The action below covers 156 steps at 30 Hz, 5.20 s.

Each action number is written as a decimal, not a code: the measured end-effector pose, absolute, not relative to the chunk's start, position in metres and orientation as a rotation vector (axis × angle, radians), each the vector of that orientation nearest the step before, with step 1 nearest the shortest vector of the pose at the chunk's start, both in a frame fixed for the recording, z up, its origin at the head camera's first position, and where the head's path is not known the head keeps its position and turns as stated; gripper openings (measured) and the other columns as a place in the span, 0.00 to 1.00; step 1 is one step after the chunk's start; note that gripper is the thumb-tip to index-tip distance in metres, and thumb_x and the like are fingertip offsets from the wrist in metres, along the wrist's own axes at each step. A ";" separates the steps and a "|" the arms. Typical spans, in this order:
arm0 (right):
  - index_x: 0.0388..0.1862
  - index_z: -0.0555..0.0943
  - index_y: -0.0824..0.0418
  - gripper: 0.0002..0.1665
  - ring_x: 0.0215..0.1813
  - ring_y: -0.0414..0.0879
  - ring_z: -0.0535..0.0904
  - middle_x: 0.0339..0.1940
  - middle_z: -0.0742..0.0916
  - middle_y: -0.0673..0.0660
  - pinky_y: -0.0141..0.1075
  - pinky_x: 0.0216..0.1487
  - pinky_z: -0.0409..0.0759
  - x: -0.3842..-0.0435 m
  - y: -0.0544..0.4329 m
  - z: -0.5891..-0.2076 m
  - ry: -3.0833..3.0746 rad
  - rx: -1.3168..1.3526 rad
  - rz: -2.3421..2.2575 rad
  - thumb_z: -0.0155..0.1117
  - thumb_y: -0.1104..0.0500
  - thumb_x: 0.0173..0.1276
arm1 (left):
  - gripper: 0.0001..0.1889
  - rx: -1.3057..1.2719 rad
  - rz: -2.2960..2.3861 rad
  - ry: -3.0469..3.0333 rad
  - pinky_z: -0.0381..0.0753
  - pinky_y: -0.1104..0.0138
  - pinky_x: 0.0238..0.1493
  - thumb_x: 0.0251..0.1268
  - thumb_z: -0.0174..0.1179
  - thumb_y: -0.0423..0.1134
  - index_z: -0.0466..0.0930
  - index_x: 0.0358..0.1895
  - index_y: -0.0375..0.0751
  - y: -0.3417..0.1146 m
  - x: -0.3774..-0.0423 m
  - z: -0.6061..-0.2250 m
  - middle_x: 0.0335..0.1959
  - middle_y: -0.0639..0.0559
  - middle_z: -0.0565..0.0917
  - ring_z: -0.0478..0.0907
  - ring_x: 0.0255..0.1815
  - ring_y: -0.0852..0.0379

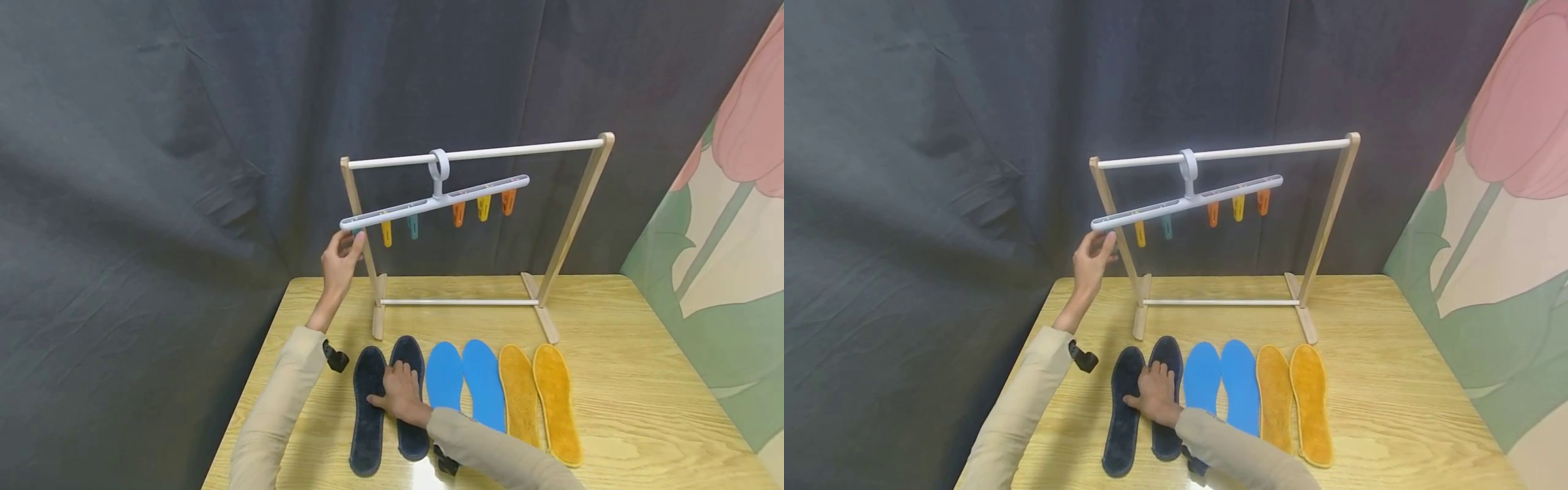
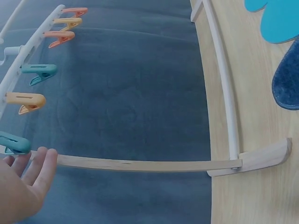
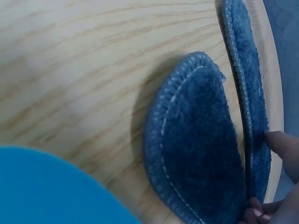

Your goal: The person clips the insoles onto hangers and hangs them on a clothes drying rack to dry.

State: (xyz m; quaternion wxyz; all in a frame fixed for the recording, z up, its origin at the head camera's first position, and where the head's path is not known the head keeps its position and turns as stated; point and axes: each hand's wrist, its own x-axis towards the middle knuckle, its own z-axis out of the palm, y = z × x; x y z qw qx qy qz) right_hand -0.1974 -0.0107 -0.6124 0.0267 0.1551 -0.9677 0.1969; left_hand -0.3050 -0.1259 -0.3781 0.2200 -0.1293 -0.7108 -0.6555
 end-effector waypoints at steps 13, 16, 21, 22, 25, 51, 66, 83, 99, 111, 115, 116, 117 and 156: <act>0.28 0.74 0.62 0.35 0.31 0.50 0.58 0.28 0.69 0.57 0.39 0.32 0.56 -0.201 -0.013 -0.607 -3.026 0.436 0.569 0.83 0.37 0.44 | 0.21 -0.334 -1.867 -1.915 0.86 0.66 0.41 0.71 0.61 0.37 0.74 0.59 0.23 -0.126 -0.330 -0.390 0.49 0.26 0.80 0.80 0.46 0.25; 0.25 0.72 0.61 0.35 0.31 0.51 0.58 0.28 0.68 0.57 0.39 0.32 0.56 -0.203 -0.013 -0.605 -3.037 0.395 0.646 0.85 0.40 0.42 | 0.20 -0.308 -1.830 -1.919 0.86 0.67 0.41 0.71 0.62 0.41 0.77 0.57 0.27 -0.126 -0.337 -0.395 0.47 0.30 0.83 0.84 0.42 0.33; 0.25 0.70 0.63 0.39 0.30 0.53 0.60 0.26 0.69 0.58 0.42 0.32 0.56 -0.208 -0.015 -0.605 -3.057 0.276 0.729 0.88 0.41 0.36 | 0.19 -0.299 -1.781 -1.912 0.85 0.69 0.39 0.70 0.63 0.42 0.79 0.55 0.30 -0.126 -0.338 -0.396 0.44 0.35 0.85 0.84 0.40 0.32; 0.26 0.70 0.63 0.39 0.30 0.53 0.60 0.26 0.69 0.58 0.42 0.32 0.55 -0.209 -0.016 -0.605 -3.065 0.249 0.742 0.88 0.41 0.35 | 0.19 -0.303 -1.777 -1.910 0.85 0.70 0.39 0.70 0.63 0.42 0.79 0.55 0.30 -0.126 -0.338 -0.396 0.44 0.35 0.85 0.83 0.40 0.31; 0.27 0.72 0.63 0.39 0.31 0.53 0.61 0.26 0.70 0.59 0.43 0.33 0.56 -0.212 -0.016 -0.605 -3.100 0.187 0.778 0.89 0.42 0.34 | 0.19 -0.309 -1.764 -1.911 0.84 0.72 0.38 0.70 0.63 0.41 0.79 0.55 0.29 -0.126 -0.337 -0.396 0.42 0.37 0.86 0.82 0.41 0.27; 0.22 0.72 0.60 0.30 0.31 0.54 0.64 0.26 0.73 0.57 0.43 0.34 0.57 -0.212 -0.020 -0.593 -3.136 0.135 0.877 0.89 0.52 0.38 | 0.13 -0.320 -1.659 -1.940 0.81 0.77 0.34 0.69 0.61 0.29 0.78 0.51 0.21 -0.120 -0.306 -0.368 0.40 0.29 0.84 0.82 0.28 0.65; 0.43 0.81 0.64 0.27 0.27 0.47 0.75 0.24 0.79 0.50 0.42 0.32 0.78 -0.212 -0.009 -0.597 -3.028 0.325 1.199 0.85 0.57 0.47 | 0.16 -0.348 -1.677 -1.946 0.82 0.76 0.32 0.70 0.63 0.39 0.83 0.49 0.27 -0.132 -0.340 -0.393 0.37 0.32 0.86 0.86 0.31 0.41; 0.46 0.78 0.70 0.13 0.16 0.38 0.67 0.19 0.74 0.49 0.34 0.29 0.72 -0.218 0.005 -0.582 -2.841 0.441 1.639 0.66 0.61 0.70 | 0.15 -0.335 -1.624 -2.028 0.75 0.76 0.28 0.70 0.62 0.40 0.83 0.46 0.26 -0.133 -0.344 -0.390 0.32 0.33 0.86 0.82 0.32 0.36; 0.56 0.74 0.74 0.19 0.20 0.48 0.76 0.18 0.68 0.49 0.43 0.29 0.82 -0.225 0.015 -0.559 -2.762 0.450 1.827 0.63 0.63 0.72 | 0.15 -0.301 -1.595 -2.088 0.74 0.75 0.26 0.70 0.63 0.39 0.84 0.45 0.27 -0.135 -0.342 -0.388 0.32 0.34 0.86 0.79 0.26 0.60; 0.54 0.73 0.70 0.16 0.35 0.56 0.81 0.37 0.81 0.64 0.48 0.34 0.85 -0.255 0.028 -0.549 -2.566 0.497 2.014 0.62 0.63 0.72 | 0.14 -0.328 -1.602 -2.104 0.72 0.74 0.26 0.70 0.63 0.40 0.84 0.41 0.28 -0.135 -0.345 -0.388 0.28 0.38 0.84 0.79 0.30 0.35; 0.54 0.72 0.77 0.15 0.36 0.60 0.81 0.37 0.82 0.67 0.51 0.35 0.85 -0.243 0.029 -0.513 -2.528 0.456 2.073 0.60 0.70 0.71 | 0.13 -0.317 -1.618 -2.100 0.73 0.74 0.27 0.70 0.63 0.39 0.84 0.39 0.28 -0.134 -0.343 -0.388 0.27 0.36 0.83 0.78 0.30 0.37; 0.53 0.73 0.78 0.14 0.36 0.59 0.81 0.36 0.82 0.66 0.49 0.33 0.85 -0.242 0.029 -0.511 -2.511 0.471 2.073 0.59 0.71 0.72 | 0.13 -0.312 -1.621 -2.102 0.73 0.74 0.27 0.70 0.63 0.39 0.84 0.39 0.28 -0.134 -0.343 -0.388 0.28 0.35 0.83 0.78 0.30 0.38; 0.53 0.73 0.78 0.14 0.35 0.59 0.81 0.36 0.82 0.66 0.48 0.33 0.85 -0.241 0.029 -0.508 -2.502 0.461 2.086 0.59 0.71 0.72 | 0.12 -0.307 -1.627 -2.104 0.73 0.74 0.27 0.70 0.63 0.38 0.84 0.39 0.28 -0.134 -0.342 -0.388 0.28 0.35 0.83 0.78 0.30 0.37; 0.60 0.72 0.62 0.17 0.39 0.54 0.80 0.43 0.83 0.61 0.46 0.35 0.81 -0.350 0.040 -0.581 -2.258 0.757 1.980 0.55 0.56 0.78 | 0.14 -0.323 -1.693 -2.140 0.85 0.55 0.40 0.72 0.60 0.39 0.83 0.48 0.28 -0.136 -0.342 -0.391 0.33 0.35 0.87 0.86 0.34 0.43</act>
